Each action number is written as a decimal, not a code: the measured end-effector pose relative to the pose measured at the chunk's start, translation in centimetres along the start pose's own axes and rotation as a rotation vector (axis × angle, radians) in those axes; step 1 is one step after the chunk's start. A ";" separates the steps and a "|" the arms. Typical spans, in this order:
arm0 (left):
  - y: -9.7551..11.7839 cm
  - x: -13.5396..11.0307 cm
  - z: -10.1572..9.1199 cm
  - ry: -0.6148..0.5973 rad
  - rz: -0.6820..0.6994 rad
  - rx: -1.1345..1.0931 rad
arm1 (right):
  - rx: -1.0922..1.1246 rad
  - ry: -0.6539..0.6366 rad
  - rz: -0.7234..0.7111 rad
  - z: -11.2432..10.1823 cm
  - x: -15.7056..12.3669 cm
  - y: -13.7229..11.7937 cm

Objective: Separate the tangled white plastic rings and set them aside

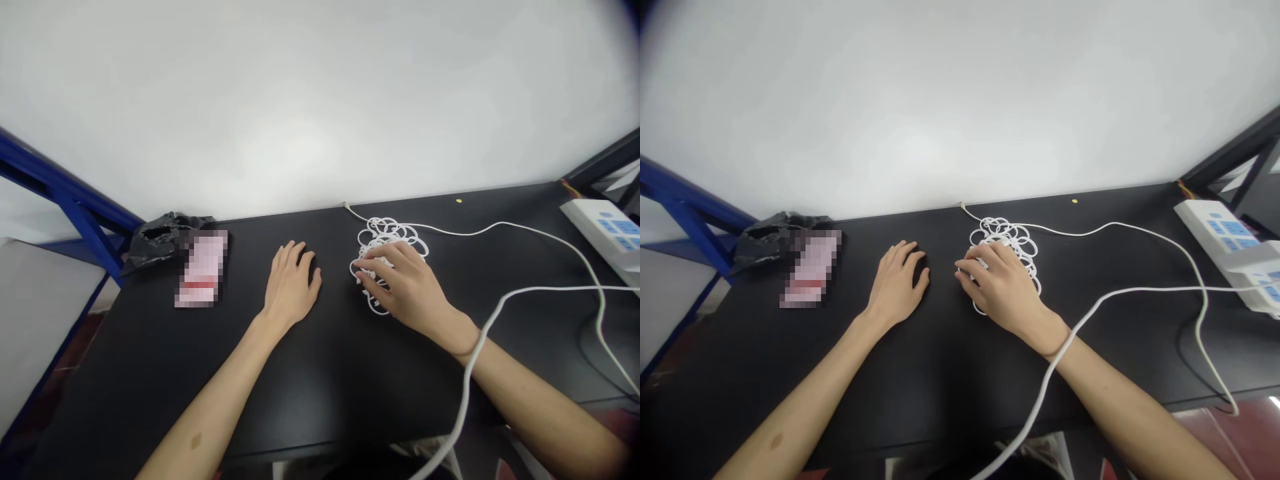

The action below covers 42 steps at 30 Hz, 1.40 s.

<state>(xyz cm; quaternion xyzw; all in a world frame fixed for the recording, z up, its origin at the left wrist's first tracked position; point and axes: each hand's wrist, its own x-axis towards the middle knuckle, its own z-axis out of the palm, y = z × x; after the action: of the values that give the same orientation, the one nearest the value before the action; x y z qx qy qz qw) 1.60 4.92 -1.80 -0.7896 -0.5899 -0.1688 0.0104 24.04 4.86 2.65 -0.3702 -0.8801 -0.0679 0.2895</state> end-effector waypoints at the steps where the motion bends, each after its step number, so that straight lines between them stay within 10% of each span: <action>1: 0.0 0.2 0.1 -0.008 -0.009 -0.003 | -0.006 0.021 0.027 0.1 -0.2 0.3; 14: -0.9 0.2 -0.2 -0.067 0.021 -0.068 | -0.075 0.098 0.516 0.1 -1.6 4.1; 23: -1.0 0.3 -0.3 -0.113 0.020 -0.065 | 0.001 -0.125 0.368 1.5 -1.9 3.5; 42: -1.3 0.1 0.0 -0.091 0.041 -0.086 | 0.244 0.158 0.539 0.2 -0.8 2.3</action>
<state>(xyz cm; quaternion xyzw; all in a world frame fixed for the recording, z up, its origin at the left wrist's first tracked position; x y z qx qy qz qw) 0.37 5.45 -1.98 -0.8079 -0.5658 -0.1579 -0.0470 25.92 6.08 1.81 -0.5463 -0.7266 0.0889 0.4072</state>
